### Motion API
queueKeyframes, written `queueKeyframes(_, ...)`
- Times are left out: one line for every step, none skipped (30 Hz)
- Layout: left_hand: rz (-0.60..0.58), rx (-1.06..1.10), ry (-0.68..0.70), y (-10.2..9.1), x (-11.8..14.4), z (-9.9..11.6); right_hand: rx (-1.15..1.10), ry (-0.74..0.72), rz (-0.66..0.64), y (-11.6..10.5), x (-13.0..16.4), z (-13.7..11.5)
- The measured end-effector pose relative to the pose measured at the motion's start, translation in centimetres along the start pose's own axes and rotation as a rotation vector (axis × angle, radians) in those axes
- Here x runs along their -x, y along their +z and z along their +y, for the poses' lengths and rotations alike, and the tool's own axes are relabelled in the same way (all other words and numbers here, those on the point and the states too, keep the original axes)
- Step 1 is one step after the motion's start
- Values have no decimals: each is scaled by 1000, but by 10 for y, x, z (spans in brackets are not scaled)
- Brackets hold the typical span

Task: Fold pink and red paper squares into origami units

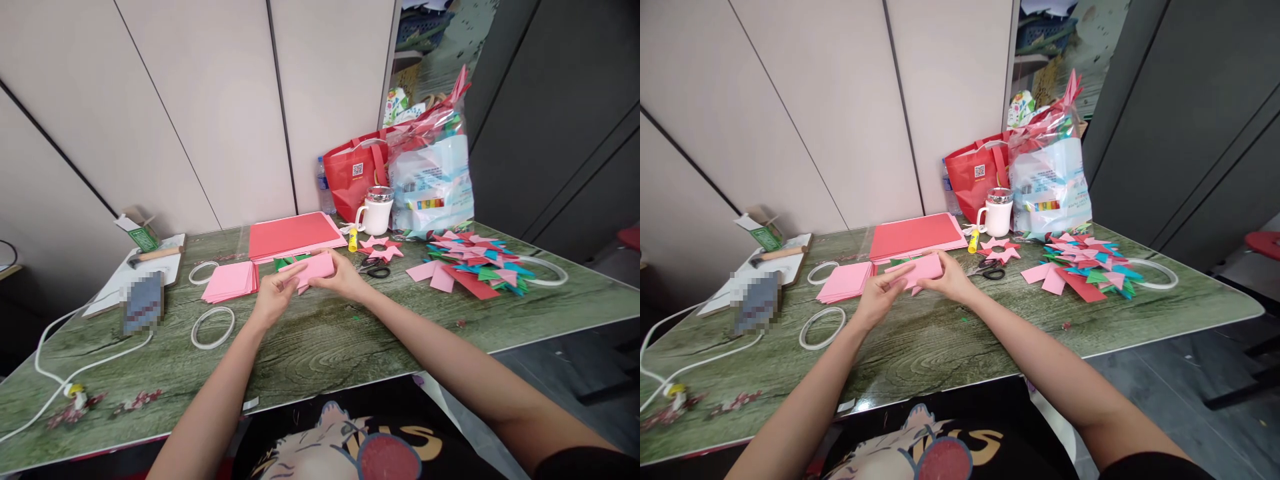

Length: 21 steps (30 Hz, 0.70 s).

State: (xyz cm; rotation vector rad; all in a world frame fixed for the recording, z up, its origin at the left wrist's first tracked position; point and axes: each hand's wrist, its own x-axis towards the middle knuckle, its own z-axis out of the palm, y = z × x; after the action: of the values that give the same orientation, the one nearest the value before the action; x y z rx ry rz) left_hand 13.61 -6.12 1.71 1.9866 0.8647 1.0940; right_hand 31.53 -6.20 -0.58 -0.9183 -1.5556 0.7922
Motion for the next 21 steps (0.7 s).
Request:
queueKeyframes(0,-6,5,0,0,0,-21,8,-22,-1,0,-1)
queueKeyframes(-3,-10,8,0,0,-1,-50,20,-45,-2,0,-1)
queueKeyframes(-7,-11,9,0,0,-2,-84,36,-68,-3,-1,-2)
queueKeyframes(-10,-11,7,0,0,-3,-121,57,-91,-4,-1,-1)
queueKeyframes(-13,-7,3,-1,-1,-4,-163,79,-113,-4,-1,-1)
queueKeyframes(-15,1,-2,-1,-1,-6,-208,97,-132,-5,-1,0)
queueKeyframes(-19,11,-7,-1,-1,-7,-250,109,-146,-5,-2,1)
queueKeyframes(-22,23,-11,-1,-1,-9,-288,115,-155,-5,-2,2)
queueKeyframes(-24,35,-13,-1,-2,-10,-319,116,-159,-5,-2,3)
queueKeyframes(-25,47,-14,-1,-2,-12,-341,114,-159,-5,-3,4)
queueKeyframes(-26,56,-15,-1,-2,-13,-354,111,-156,-5,-3,5)
queueKeyframes(-25,62,-18,-2,-2,-14,-361,110,-153,-5,-3,5)
queueKeyframes(-23,65,-22,-2,-2,-14,-366,110,-148,-5,-4,6)
queueKeyframes(-19,67,-28,-2,-2,-15,-369,113,-142,-5,-4,6)
queueKeyframes(-14,69,-34,-3,-2,-15,-373,119,-136,-5,-4,6)
queueKeyframes(-8,73,-38,-3,-3,-14,-380,130,-128,-5,-4,6)
queueKeyframes(-1,79,-41,-4,-3,-14,-388,143,-121,-5,-4,6)
queueKeyframes(6,87,-43,-5,-3,-14,-398,156,-111,-6,-4,6)
queueKeyframes(12,97,-44,-5,-3,-13,-409,169,-102,-6,-5,6)
queueKeyframes(16,108,-48,-6,-4,-13,-423,183,-96,-6,-5,6)
queueKeyframes(20,119,-54,-7,-4,-12,-440,196,-96,-6,-5,6)
